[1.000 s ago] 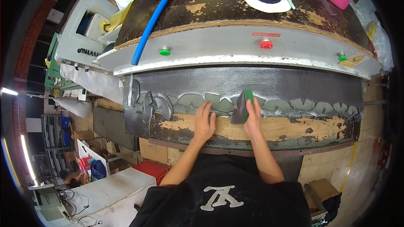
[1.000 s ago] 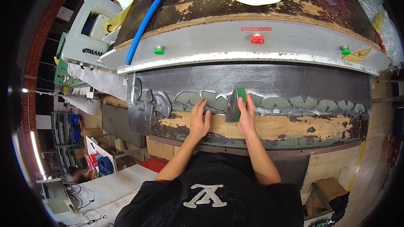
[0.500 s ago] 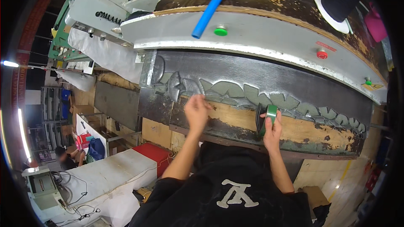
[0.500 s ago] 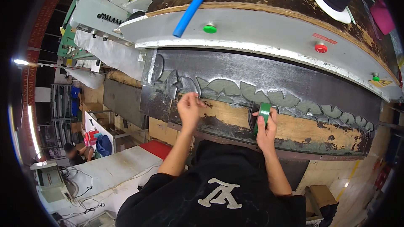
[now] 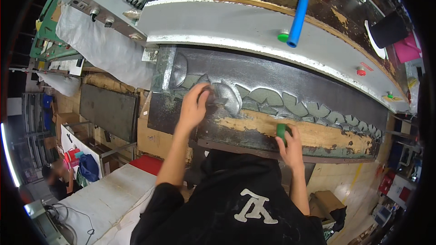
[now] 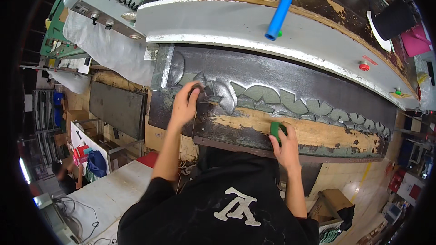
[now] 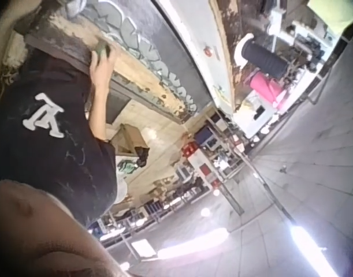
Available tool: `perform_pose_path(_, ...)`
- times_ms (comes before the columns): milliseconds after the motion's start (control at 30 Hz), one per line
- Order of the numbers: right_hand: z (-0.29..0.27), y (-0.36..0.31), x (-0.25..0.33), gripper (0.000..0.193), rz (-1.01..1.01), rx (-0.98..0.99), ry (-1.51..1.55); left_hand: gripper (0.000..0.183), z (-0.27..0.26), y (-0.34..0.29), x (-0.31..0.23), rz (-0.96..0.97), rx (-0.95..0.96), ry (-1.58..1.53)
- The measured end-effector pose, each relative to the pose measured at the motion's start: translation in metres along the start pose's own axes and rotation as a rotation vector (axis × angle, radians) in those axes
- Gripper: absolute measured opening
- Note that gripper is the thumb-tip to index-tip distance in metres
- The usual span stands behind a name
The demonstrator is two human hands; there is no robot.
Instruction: Organize and prepare cut leather shoe components on a workstation in a shoe manufacturing facility.
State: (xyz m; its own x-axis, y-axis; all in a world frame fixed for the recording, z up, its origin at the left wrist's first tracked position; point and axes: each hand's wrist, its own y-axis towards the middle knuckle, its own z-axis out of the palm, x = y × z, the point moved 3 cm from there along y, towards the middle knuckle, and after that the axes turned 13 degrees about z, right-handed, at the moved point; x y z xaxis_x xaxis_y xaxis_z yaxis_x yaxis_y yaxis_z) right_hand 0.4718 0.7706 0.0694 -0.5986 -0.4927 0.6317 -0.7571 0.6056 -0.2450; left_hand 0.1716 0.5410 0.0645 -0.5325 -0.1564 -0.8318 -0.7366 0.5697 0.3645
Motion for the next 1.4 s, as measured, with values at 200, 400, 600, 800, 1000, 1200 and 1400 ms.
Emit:
perform_pose_path(200,0.04,-0.011,0.012,0.043,-0.13,-0.028,-0.348,0.026,0.068,0.052,-0.001,0.356,0.988,0.197)
perform_pose_path(400,0.057,-0.04,0.018,0.04,0.029,-0.258,-0.076,0.063,0.08,0.039,0.049,0.498,0.865,0.375)
perform_pose_path(600,0.063,-0.013,0.033,0.033,-0.03,-0.168,0.148,0.043,0.061,0.034,0.033,0.379,0.945,0.262)
perform_pose_path(800,0.095,0.034,0.063,0.09,-0.054,-0.016,1.263,0.047,0.066,-0.018,-0.057,0.057,0.329,-0.485)
perform_pose_path(1000,0.11,0.034,0.055,0.054,0.22,0.682,1.781,0.052,0.02,-0.034,0.026,-0.056,-0.192,0.503)
perform_pose_path(1200,0.126,-0.008,0.073,0.039,0.312,0.921,1.502,0.055,0.011,-0.039,0.073,-0.243,0.052,0.511)
perform_pose_path(1400,0.14,0.044,0.054,0.05,0.361,0.406,1.552,0.033,0.023,-0.04,0.003,-0.142,-0.025,-0.037)
